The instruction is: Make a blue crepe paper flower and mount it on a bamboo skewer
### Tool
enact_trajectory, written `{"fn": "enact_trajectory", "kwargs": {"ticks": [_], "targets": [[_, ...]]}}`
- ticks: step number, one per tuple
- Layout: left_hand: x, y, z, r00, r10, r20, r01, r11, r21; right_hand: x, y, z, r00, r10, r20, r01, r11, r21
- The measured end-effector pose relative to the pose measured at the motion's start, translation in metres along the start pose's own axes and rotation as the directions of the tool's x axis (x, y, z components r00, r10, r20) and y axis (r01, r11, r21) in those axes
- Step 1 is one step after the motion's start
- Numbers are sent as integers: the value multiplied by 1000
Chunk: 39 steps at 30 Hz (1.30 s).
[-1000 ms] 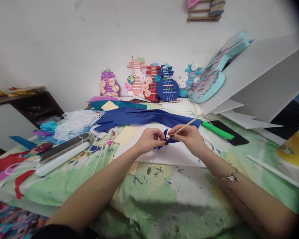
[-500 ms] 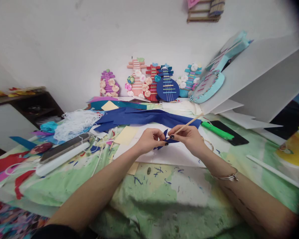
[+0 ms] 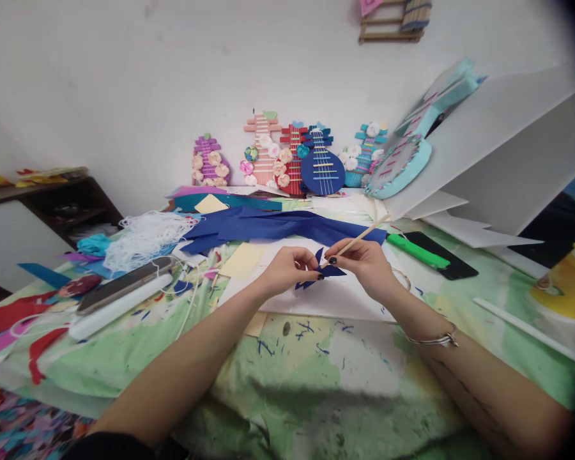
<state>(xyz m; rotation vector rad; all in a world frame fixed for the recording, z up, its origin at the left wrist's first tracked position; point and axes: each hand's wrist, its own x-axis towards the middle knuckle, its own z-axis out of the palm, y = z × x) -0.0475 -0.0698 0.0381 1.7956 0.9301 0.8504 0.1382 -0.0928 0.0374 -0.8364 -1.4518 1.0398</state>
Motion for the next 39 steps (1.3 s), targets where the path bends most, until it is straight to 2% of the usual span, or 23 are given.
{"fn": "enact_trajectory", "kwargs": {"ticks": [6, 12, 17, 19, 21, 23, 25, 26, 28, 31, 35, 39], "targets": [[-1, 2, -1, 998, -31, 57, 39, 989, -141, 3, 4, -3, 997, -15, -69, 15, 1000, -2], [0, 2, -2, 994, -59, 89, 76, 976, -203, 9, 2, -9, 979, -51, -199, 74, 991, 111], [0, 0, -3, 994, -57, 90, 82, 948, -307, 16, -8, -25, 922, -77, -380, 167, 963, 210], [1, -3, -3, 995, -72, 75, 94, 929, -359, 17, -11, -31, 885, -131, -446, 222, 962, 158], [2, -6, -3, 994, -98, 40, 106, 913, -395, 16, -13, -33, 871, -202, -448, 254, 966, 58], [4, -7, -3, 992, -127, 10, 118, 888, -445, 13, -13, -31, 887, -269, -375, 261, 963, -73], [4, -8, -3, 989, -146, -3, 124, 849, -514, 9, -12, -25, 904, -345, -251, 278, 922, -269], [4, -7, -3, 988, -155, -4, 127, 825, -551, 7, -12, -21, 906, -389, -167, 302, 870, -390], [4, -6, -3, 986, -167, -3, 131, 785, -606, 2, -10, -13, 873, -488, 15, 398, 694, -600], [3, -4, -2, 985, -171, -4, 129, 757, -640, -2, -8, -3, 797, -558, 232, 530, 462, -711], [2, -3, 1, 989, -150, -16, 100, 734, -672, -4, -3, 3, 779, -541, 318, 545, 332, -770], [2, -3, 4, 992, -129, -15, 80, 698, -711, -4, 1, 4, 769, -542, 339, 551, 292, -782]]}}
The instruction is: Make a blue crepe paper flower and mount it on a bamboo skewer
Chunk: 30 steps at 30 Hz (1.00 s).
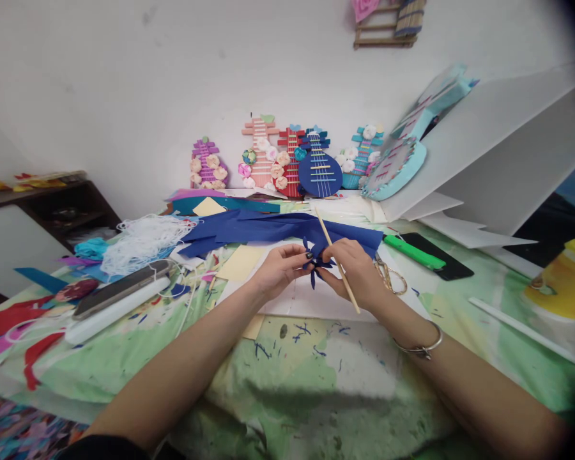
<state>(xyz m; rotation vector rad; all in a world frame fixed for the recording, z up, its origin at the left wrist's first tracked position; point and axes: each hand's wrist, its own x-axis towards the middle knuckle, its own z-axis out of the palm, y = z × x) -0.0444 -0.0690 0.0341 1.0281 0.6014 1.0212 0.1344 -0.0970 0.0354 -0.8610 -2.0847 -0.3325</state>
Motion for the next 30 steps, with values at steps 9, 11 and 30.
{"fn": "enact_trajectory", "kwargs": {"ticks": [9, 11, 30], "targets": [[0, 0, 2, 999, 19, 26, -21, 996, 85, -3, -2, 7, 1000, 11, -18, -12, 1000, -22], [1, -1, 1, 999, 26, 26, -29, 991, 131, -3, -2, 6, 1000, 3, -22, -3, 1000, -26], [3, 0, -4, 990, 127, -66, -114, 979, 171, 1, -4, -2, 999, -16, -33, 16, 1000, -10]]}}
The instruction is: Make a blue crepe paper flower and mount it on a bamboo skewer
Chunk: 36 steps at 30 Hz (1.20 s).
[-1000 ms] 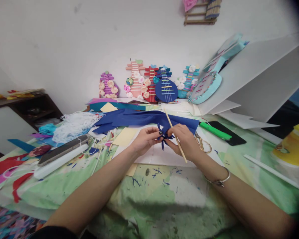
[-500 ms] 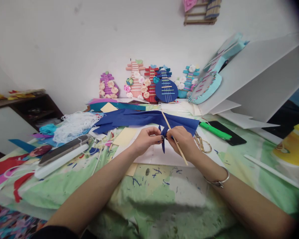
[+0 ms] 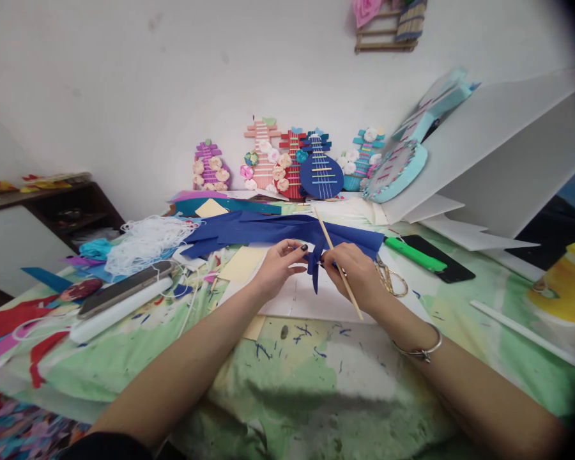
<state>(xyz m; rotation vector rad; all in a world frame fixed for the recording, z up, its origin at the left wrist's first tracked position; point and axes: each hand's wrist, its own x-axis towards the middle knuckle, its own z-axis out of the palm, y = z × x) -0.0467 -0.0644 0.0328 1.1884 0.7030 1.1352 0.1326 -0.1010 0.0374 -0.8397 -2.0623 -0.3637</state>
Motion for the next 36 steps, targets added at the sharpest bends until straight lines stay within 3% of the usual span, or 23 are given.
{"fn": "enact_trajectory", "kwargs": {"ticks": [8, 20, 26, 32, 36], "targets": [[0, 3, 3, 994, -17, -112, 6, 995, -100, 0, -1, 0, 998, 50, -27, -49, 999, 7], [-1, 4, 6, 976, -85, -202, 44, 978, -202, -1, -3, 0, 996, 83, -12, -83, 996, 29], [0, 3, 5, 976, -50, -214, -3, 971, -239, -2, -1, 3, 996, 89, -1, -89, 995, 49], [0, 5, 3, 982, -36, -186, 1, 983, -183, -3, 0, 4, 998, 59, 7, -60, 994, 93], [4, 5, -5, 975, 60, -213, -74, 995, -61, -1, 11, -2, 993, 97, -61, -92, 993, 79]]}}
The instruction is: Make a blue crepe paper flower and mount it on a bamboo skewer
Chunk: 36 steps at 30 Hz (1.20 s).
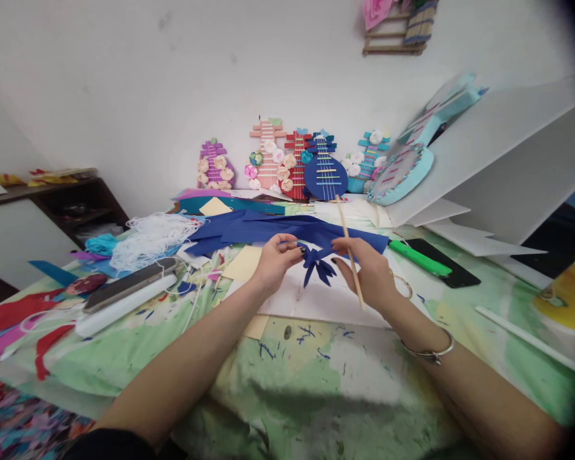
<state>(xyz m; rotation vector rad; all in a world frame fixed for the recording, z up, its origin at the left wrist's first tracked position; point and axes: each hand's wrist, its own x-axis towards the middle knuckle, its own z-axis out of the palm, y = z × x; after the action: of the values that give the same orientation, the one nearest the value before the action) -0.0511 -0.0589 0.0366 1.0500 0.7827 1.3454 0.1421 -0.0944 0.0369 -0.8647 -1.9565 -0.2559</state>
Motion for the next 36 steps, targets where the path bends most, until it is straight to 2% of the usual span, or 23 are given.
{"fn": "enact_trajectory", "kwargs": {"ticks": [4, 6, 10, 12, 16, 18, 21, 24, 27, 36], "targets": [[3, 1, -4, 993, 118, 32, -121, 982, 146, 3, 17, -10, 991, 110, -71, -113, 993, -40], [1, 3, -3, 990, 126, 71, -138, 970, 203, 5, 23, -14, 981, 155, -114, -159, 987, -33], [-5, 5, 1, 978, 108, 176, -156, 945, 289, 6, 23, -20, 945, 275, -176, -260, 960, 104], [-8, 5, 3, 970, 75, 231, -148, 936, 320, 6, 20, -20, 939, 332, -90, -313, 934, 173], [-11, 3, 6, 952, 4, 306, -106, 942, 317, 7, 13, -18, 923, 284, 258, -361, 873, 329], [-12, 3, 7, 951, -8, 311, -91, 949, 302, 8, 9, -17, 898, 238, 370, -369, 866, 338], [-12, 4, 8, 951, -13, 308, -86, 948, 307, 9, 5, -18, 860, 217, 461, -362, 897, 253], [-13, 6, 7, 945, -18, 327, -97, 939, 329, 9, 4, -19, 844, 201, 497, -319, 933, 165], [-14, 7, 7, 940, -28, 340, -98, 933, 345, 8, 5, -18, 848, 185, 496, -293, 944, 150], [-16, 10, 9, 946, -4, 324, -117, 928, 354, 7, 2, -15, 874, 245, 420, -352, 914, 200]]}}
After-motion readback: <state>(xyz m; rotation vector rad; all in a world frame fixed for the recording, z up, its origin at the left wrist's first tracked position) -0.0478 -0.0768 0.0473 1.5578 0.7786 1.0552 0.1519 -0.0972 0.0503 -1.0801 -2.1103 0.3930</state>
